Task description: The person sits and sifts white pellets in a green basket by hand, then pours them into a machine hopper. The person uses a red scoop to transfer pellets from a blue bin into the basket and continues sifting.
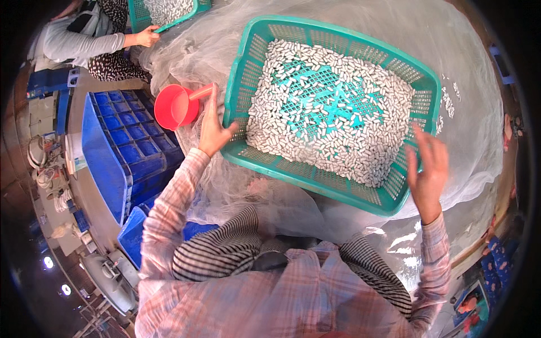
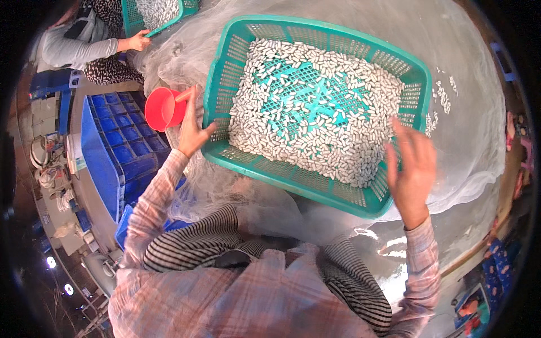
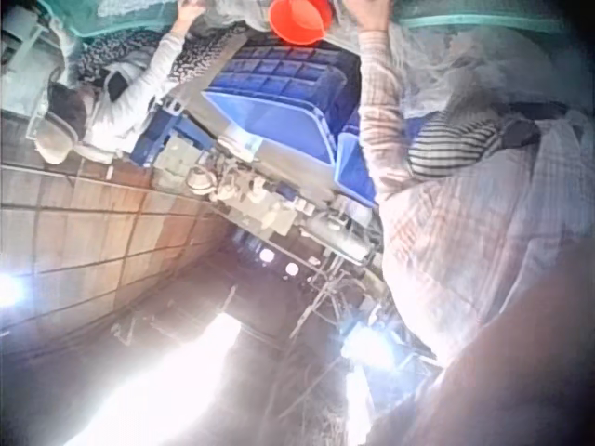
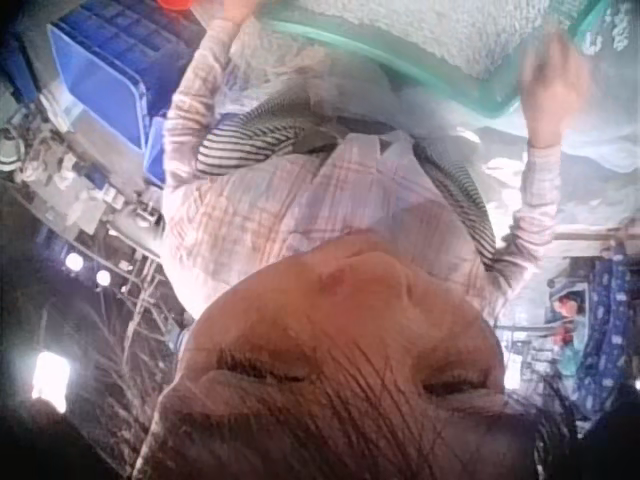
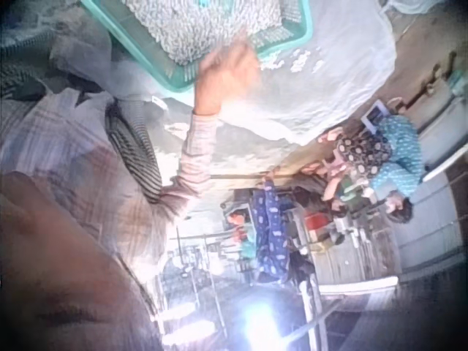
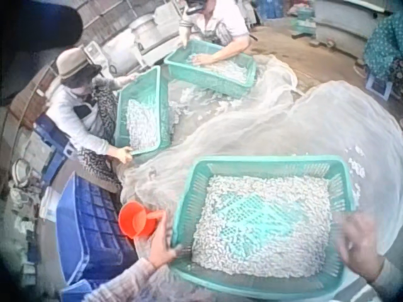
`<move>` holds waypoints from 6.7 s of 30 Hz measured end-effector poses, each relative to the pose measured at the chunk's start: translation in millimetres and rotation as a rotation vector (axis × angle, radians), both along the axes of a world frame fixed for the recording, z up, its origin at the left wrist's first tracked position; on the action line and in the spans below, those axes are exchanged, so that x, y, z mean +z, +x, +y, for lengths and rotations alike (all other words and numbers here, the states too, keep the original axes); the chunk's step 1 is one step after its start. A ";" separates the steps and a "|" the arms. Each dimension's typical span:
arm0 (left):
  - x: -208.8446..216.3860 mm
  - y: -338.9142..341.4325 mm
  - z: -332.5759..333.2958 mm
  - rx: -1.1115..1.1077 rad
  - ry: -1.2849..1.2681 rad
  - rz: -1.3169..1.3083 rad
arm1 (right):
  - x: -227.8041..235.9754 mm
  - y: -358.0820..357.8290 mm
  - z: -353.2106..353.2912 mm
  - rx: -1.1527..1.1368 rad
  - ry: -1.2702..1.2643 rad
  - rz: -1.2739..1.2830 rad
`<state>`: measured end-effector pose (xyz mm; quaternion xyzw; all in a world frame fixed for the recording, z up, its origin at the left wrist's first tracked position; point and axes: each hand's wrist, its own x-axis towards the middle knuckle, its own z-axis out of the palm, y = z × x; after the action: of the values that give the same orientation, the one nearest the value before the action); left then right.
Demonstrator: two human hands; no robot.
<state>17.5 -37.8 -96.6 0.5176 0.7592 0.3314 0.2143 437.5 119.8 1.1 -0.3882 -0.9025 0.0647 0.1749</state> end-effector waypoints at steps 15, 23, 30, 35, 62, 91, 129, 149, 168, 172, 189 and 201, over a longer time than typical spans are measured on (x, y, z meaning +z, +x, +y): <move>79.9 46.0 -8.8 -0.011 -0.124 -0.861 | -176.9 40.1 10.9 -0.187 -0.175 0.013; 66.3 51.1 -17.1 0.068 -0.157 -0.688 | -150.6 -192.2 34.2 -0.049 -0.028 0.099; 79.0 46.8 -19.0 0.074 -0.094 -0.528 | -117.3 -110.7 -58.3 0.746 -0.530 -0.213; 94.9 52.5 -51.9 0.007 -0.189 -0.497 | -164.4 23.1 -4.8 0.036 -0.177 -0.039; 36.3 9.1 -50.7 0.273 -0.172 -0.706 | -173.2 -185.9 25.5 -0.229 -0.211 0.133; 48.2 49.2 -42.0 0.347 -0.331 -0.283 | -20.8 102.2 0.7 -0.713 -0.717 0.238; 454.0 240.9 -426.7 0.786 -0.315 -0.263 | 397.6 89.7 -145.6 0.032 -1.032 0.075; 516.7 158.8 -948.0 1.666 0.048 -0.311 | 408.1 -364.6 -606.8 0.812 -1.127 0.039; 541.9 -208.0 -1176.6 1.789 0.297 -0.260 | 449.2 -804.0 -875.0 0.939 -0.462 -0.074; 590.4 -360.6 -1220.7 1.519 0.369 -0.289 | 446.8 -866.6 -870.8 0.840 -0.843 0.166; 606.8 -831.4 -1229.5 1.414 0.425 -0.362 | 395.2 -1391.4 -863.0 0.373 -0.894 -0.175; 648.5 -1252.9 -1201.9 1.133 0.172 -0.261 | 437.6 -1621.9 -843.0 0.130 -0.682 -0.029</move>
<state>-1235.4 -1239.8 551.8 0.0013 0.8552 0.5156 0.0527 -1184.4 -723.2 438.7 -0.3668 -0.8543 0.3679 0.0179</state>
